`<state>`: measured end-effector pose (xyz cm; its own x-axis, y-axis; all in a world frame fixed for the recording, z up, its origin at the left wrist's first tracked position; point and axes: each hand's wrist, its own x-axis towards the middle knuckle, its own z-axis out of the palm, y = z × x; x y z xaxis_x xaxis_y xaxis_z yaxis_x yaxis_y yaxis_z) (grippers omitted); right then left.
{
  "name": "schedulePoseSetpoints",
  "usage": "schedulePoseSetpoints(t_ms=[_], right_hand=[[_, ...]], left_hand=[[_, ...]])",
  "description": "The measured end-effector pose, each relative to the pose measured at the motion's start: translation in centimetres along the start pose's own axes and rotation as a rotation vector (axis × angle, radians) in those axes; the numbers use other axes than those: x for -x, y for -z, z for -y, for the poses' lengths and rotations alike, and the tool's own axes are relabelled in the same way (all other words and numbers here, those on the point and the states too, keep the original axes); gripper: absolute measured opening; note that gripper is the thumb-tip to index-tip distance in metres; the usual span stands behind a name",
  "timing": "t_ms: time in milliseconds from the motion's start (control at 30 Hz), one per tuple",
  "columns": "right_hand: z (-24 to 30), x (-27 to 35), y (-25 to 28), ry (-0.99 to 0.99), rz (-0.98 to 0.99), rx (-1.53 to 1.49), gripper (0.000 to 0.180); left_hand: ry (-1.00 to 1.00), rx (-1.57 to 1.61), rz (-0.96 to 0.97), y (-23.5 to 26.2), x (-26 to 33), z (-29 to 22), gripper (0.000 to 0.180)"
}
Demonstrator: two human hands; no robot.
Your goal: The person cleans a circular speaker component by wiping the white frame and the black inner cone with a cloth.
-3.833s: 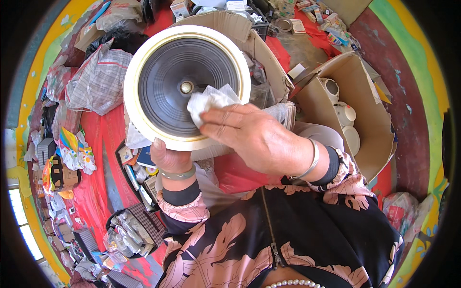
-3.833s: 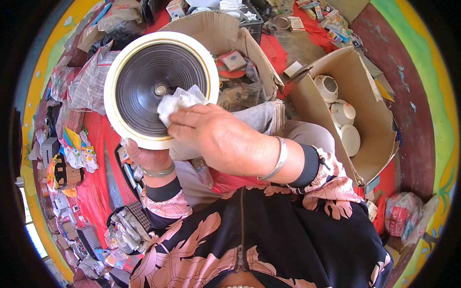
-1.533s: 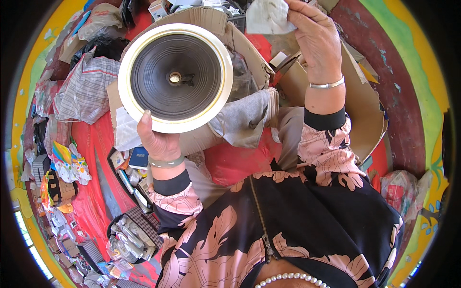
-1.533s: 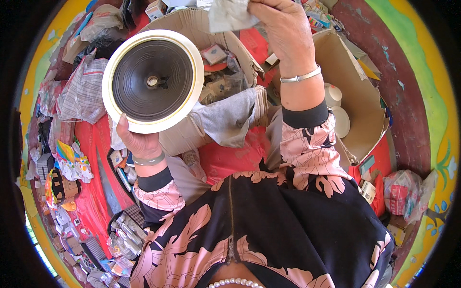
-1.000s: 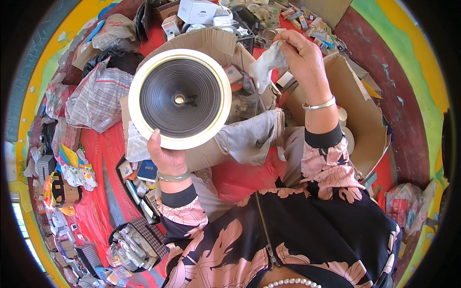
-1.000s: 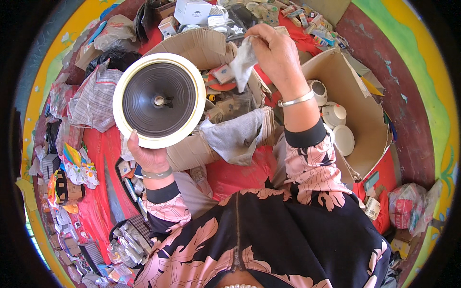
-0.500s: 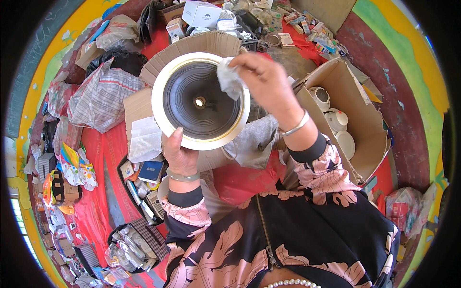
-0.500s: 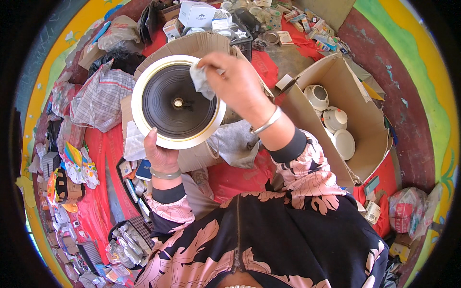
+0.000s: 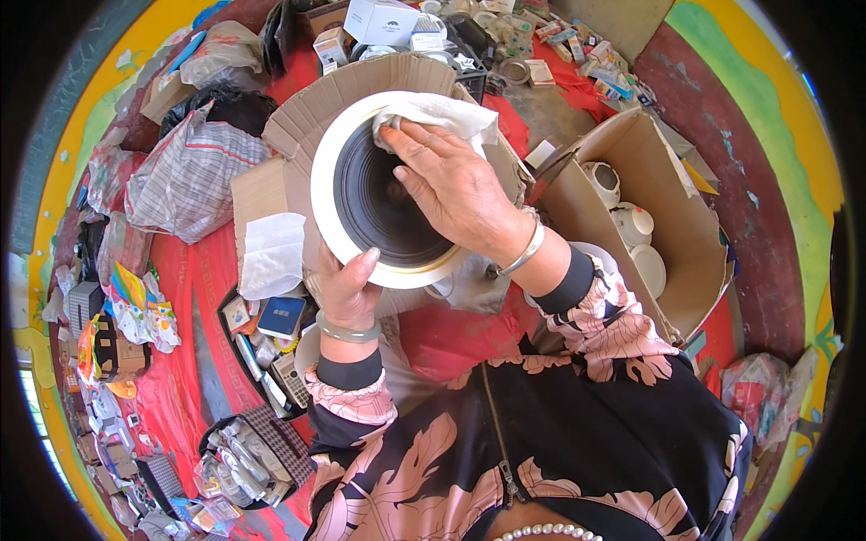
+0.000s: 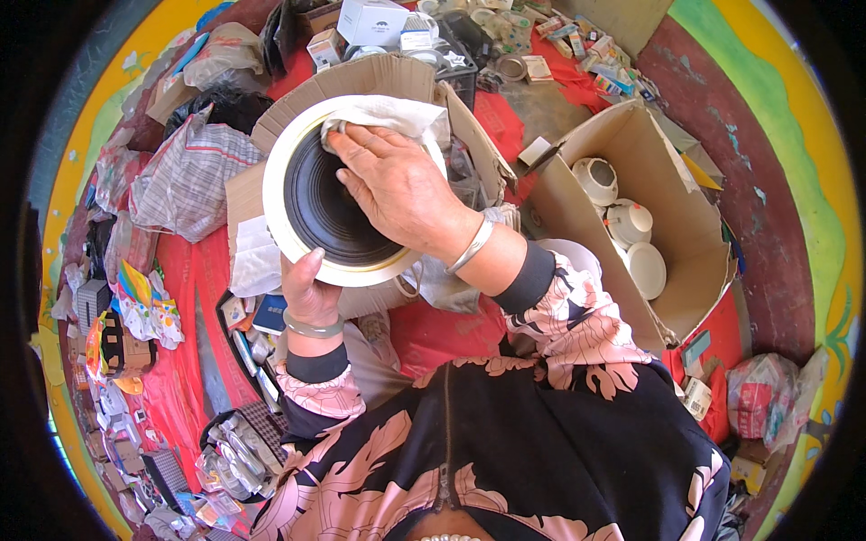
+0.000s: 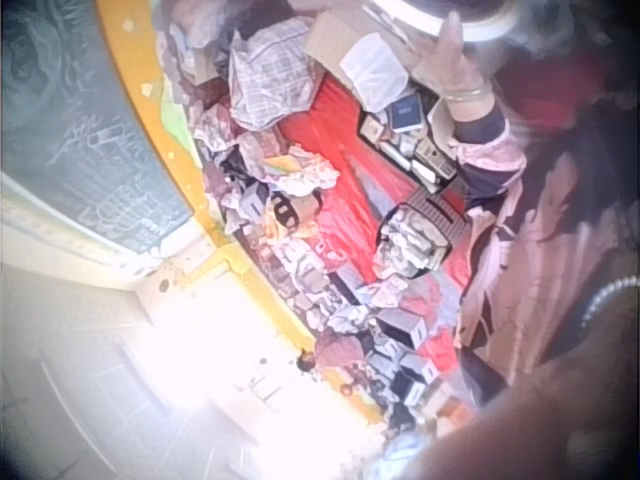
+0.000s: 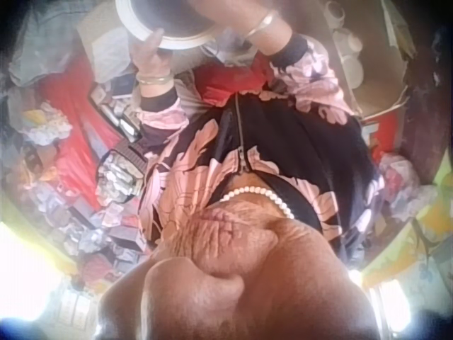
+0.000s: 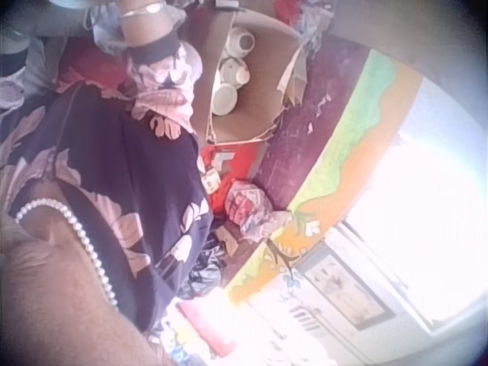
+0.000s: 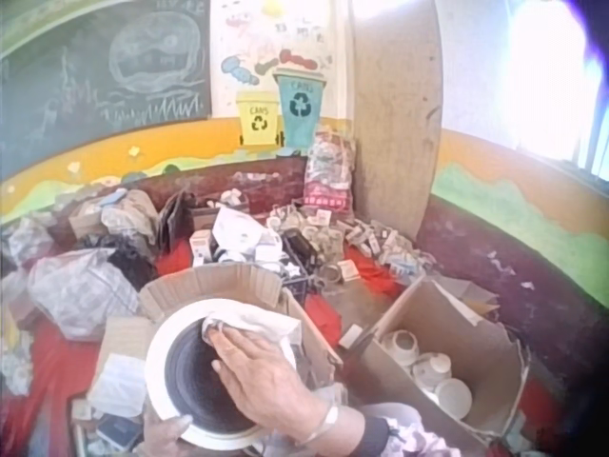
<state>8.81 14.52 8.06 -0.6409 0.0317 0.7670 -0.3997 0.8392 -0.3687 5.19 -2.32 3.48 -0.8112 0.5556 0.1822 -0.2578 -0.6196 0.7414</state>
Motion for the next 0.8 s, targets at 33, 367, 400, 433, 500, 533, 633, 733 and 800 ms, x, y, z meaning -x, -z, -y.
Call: schedulePoseSetpoints(t_ms=[33, 367, 400, 433, 500, 533, 633, 733, 800], right_hand=[[0.1, 0.0, 0.0, 0.023, -0.003, -0.020, 0.035], [3.0, 0.5, -0.2, 0.117, 0.139, -0.213, 0.042], [2.6, 0.4, -0.2, 0.102, 0.161, -0.199, 0.044], [2.2, 0.3, -0.1, 0.095, 0.146, -0.129, 0.044], [1.2, 0.4, -0.4, 0.078, 0.114, 0.019, 0.043], [0.5, 0.7, -0.8, 0.054, 0.092, 0.078, 0.040], [-0.2, 0.8, -1.2, -0.050, 0.043, 0.290, 0.039], [-0.1, 1.5, -1.6, -0.122, 0.064, 0.322, 0.036], [-0.1, 1.6, -1.6, -0.153, 0.063, 0.317, 0.036]], left_hand=[[0.008, -0.006, 0.010, -0.1, 0.0, 0.0, 0.066], [0.019, -0.097, -0.003, 0.2, 0.1, 0.4, 0.080], [-0.003, -0.081, 0.019, 0.1, 0.1, 0.3, 0.077], [0.003, -0.074, 0.004, 0.3, 0.2, 0.4, 0.076], [0.019, -0.057, -0.020, 0.7, 0.2, 0.9, 0.073], [-0.031, -0.080, -0.013, 0.4, 0.0, 1.1, 0.070], [-0.040, -0.010, -0.031, -0.2, -0.1, 0.6, 0.066], [-0.081, 0.020, -0.064, -0.1, -0.4, 0.7, 0.065], [-0.082, 0.033, -0.077, -0.1, -0.4, 0.7, 0.065]])
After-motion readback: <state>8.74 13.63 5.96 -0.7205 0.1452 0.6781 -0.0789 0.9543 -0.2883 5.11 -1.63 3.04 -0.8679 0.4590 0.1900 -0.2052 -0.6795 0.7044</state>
